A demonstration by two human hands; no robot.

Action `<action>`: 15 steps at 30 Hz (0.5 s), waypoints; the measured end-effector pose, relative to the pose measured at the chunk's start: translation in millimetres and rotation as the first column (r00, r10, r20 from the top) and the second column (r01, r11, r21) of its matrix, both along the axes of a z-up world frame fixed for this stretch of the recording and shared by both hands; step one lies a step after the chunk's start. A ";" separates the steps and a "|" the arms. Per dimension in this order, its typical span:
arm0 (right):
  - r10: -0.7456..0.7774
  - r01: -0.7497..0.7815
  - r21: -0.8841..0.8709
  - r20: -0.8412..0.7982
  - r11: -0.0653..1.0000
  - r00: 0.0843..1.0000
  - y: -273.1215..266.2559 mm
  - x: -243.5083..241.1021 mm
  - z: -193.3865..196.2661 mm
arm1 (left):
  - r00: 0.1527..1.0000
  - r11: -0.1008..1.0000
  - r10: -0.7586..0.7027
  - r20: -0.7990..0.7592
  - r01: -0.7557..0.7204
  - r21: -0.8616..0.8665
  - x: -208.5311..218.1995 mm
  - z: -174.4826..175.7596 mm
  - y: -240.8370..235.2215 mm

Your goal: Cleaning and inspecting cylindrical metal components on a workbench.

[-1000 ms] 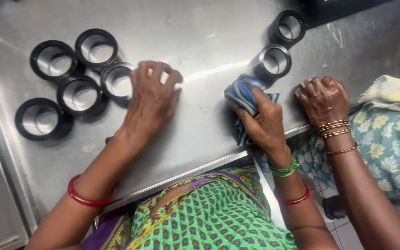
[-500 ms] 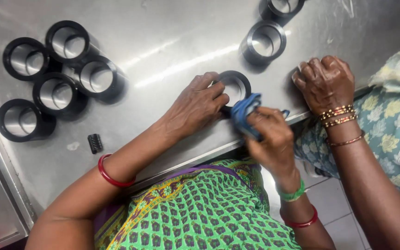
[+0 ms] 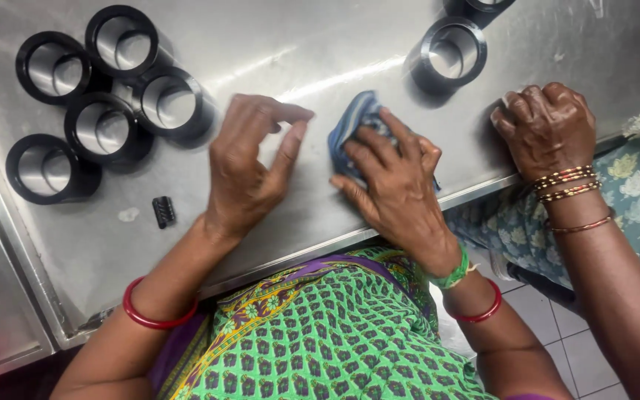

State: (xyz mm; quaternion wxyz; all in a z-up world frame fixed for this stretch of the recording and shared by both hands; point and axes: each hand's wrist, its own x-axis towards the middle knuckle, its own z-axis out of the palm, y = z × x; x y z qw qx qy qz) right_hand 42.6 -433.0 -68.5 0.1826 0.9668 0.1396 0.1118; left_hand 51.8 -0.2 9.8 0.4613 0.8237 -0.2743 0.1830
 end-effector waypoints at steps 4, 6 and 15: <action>0.036 -0.036 -0.011 0.011 0.999 0.999 -10.6 0.0 -7.9 | 0.995 0.997 -0.075 0.072 0.074 0.012 -11.4 -3.3 -6.4; 0.041 -0.040 -0.011 0.024 0.999 0.999 -3.5 -0.5 -1.3 | 0.984 0.993 -0.117 0.134 0.114 0.033 -13.1 -7.1 -10.8; -0.113 0.132 0.082 -0.206 0.988 0.972 44.1 -9.2 23.5 | 0.925 0.899 -0.356 0.132 0.301 0.317 -20.7 -37.1 -51.7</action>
